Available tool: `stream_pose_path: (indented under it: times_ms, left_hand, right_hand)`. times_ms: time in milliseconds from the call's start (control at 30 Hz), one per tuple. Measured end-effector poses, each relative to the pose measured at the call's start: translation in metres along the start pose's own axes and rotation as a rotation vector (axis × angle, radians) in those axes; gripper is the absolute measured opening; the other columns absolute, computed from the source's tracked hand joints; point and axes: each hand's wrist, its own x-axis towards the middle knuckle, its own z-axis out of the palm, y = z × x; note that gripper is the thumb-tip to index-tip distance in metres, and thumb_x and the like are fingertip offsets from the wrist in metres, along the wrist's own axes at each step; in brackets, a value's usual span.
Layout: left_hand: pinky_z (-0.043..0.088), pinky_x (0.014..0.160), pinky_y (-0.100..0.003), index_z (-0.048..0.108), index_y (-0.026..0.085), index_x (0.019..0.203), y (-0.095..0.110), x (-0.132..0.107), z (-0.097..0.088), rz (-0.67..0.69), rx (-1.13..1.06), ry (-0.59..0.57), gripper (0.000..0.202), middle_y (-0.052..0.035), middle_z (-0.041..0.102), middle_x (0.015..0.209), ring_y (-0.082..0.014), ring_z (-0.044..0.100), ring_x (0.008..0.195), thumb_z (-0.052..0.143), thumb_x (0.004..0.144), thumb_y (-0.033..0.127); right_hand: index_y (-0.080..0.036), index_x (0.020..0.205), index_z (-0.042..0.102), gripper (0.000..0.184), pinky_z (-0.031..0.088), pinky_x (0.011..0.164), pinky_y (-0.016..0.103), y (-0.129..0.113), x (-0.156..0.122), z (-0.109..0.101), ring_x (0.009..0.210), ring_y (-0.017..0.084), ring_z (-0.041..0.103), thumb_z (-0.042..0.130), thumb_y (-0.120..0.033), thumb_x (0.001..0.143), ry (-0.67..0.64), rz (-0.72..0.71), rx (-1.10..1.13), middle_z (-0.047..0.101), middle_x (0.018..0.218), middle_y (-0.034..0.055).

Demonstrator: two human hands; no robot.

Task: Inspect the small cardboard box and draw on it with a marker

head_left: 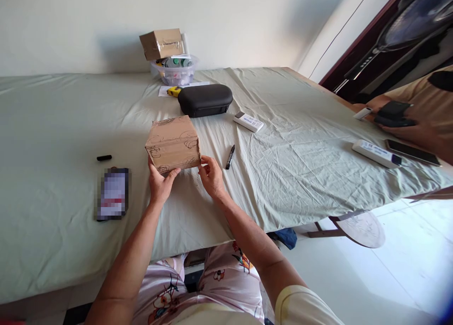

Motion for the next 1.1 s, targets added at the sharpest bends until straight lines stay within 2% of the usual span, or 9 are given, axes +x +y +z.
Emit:
stream_pose_path:
  times_ms: [167,333,533,667,767,833,933,1033,1100]
  left_hand:
    - [0.044,0.127,-0.049,0.028,0.017,0.164,-0.003,-0.006,0.007,0.052,0.140,0.026,0.115,-0.0257,0.050,0.163,-0.0353,0.054,0.151,0.092,0.073,0.045]
    - [0.041,0.129,-0.052,0.030,0.016,0.163,-0.007,-0.011,0.013,0.079,0.196,0.050,0.120,-0.0273,0.047,0.164,-0.0390,0.048,0.156,0.097,0.068,0.044]
    - [0.045,0.126,-0.049,0.028,0.019,0.164,-0.002,-0.008,0.008,0.023,0.132,0.027,0.115,-0.0234,0.050,0.164,-0.0344,0.054,0.151,0.094,0.072,0.037]
    - [0.048,0.124,-0.046,0.030,0.019,0.163,0.001,-0.003,0.002,0.015,0.105,-0.003,0.113,-0.0219,0.054,0.161,-0.0324,0.059,0.147,0.094,0.071,0.033]
    - [0.048,0.123,-0.046,0.031,0.021,0.163,0.003,-0.001,0.001,0.035,0.132,-0.017,0.112,-0.0204,0.056,0.160,-0.0322,0.059,0.147,0.093,0.071,0.031]
    - [0.049,0.123,-0.046,0.034,0.021,0.162,0.002,-0.002,0.001,0.045,0.160,-0.029,0.108,-0.0199,0.057,0.160,-0.0327,0.058,0.148,0.092,0.072,0.031]
    - [0.050,0.122,-0.046,0.037,0.021,0.160,0.000,-0.003,0.002,0.048,0.191,-0.055,0.102,-0.0205,0.056,0.161,-0.0340,0.058,0.148,0.090,0.073,0.031]
    - [0.047,0.125,-0.048,0.034,0.021,0.163,-0.002,-0.003,0.003,0.060,0.193,-0.077,0.105,-0.0211,0.052,0.164,-0.0344,0.054,0.152,0.090,0.074,0.030]
    - [0.044,0.127,-0.049,0.028,0.021,0.166,-0.002,-0.003,0.003,0.087,0.181,-0.105,0.112,-0.0218,0.048,0.168,-0.0346,0.050,0.156,0.089,0.073,0.028]
  right_hand:
    - [-0.023,0.128,0.059,0.045,0.054,0.068,0.029,0.000,-0.008,0.008,0.065,0.009,0.059,0.075,-0.032,0.086,0.050,0.014,-0.184,0.066,0.112,0.0045]
    - [-0.025,0.128,0.058,0.053,0.051,0.064,0.030,-0.002,-0.010,0.009,0.068,0.012,0.059,0.082,-0.040,0.083,0.063,0.078,-0.284,0.066,0.114,0.0045]
    - [-0.023,0.119,0.063,0.036,0.053,0.070,0.031,-0.001,-0.001,0.000,0.066,0.011,0.058,0.075,-0.032,0.087,0.020,0.065,-0.175,0.070,0.111,0.0047]
    - [-0.023,0.103,0.068,0.018,0.051,0.069,0.028,-0.001,0.009,-0.012,0.066,0.013,0.060,0.064,-0.038,0.095,-0.045,0.051,-0.100,0.072,0.094,0.0024]
    - [-0.022,0.087,0.068,0.032,0.052,0.071,0.029,-0.002,0.015,-0.021,0.071,0.015,0.062,0.058,-0.050,0.100,-0.018,0.050,-0.103,0.068,0.085,0.0029]
    - [-0.022,0.098,0.071,0.038,0.054,0.072,0.029,-0.002,0.016,-0.024,0.077,0.016,0.064,0.061,-0.059,0.098,0.033,0.045,-0.064,0.071,0.097,0.0056]
    - [-0.027,0.144,0.058,0.064,0.056,0.072,0.029,-0.002,0.017,-0.027,0.084,0.015,0.065,0.065,-0.066,0.094,0.063,0.023,0.066,0.069,0.124,0.0086]
    - [-0.033,0.167,0.034,0.080,0.057,0.073,0.030,0.000,0.018,-0.030,0.085,0.015,0.063,0.060,-0.064,0.098,0.016,-0.033,0.090,0.067,0.121,0.0058]
    - [-0.034,0.169,0.032,0.079,0.057,0.073,0.031,0.000,0.017,-0.031,0.082,0.016,0.061,0.057,-0.063,0.100,-0.012,-0.072,0.030,0.066,0.113,0.0046]
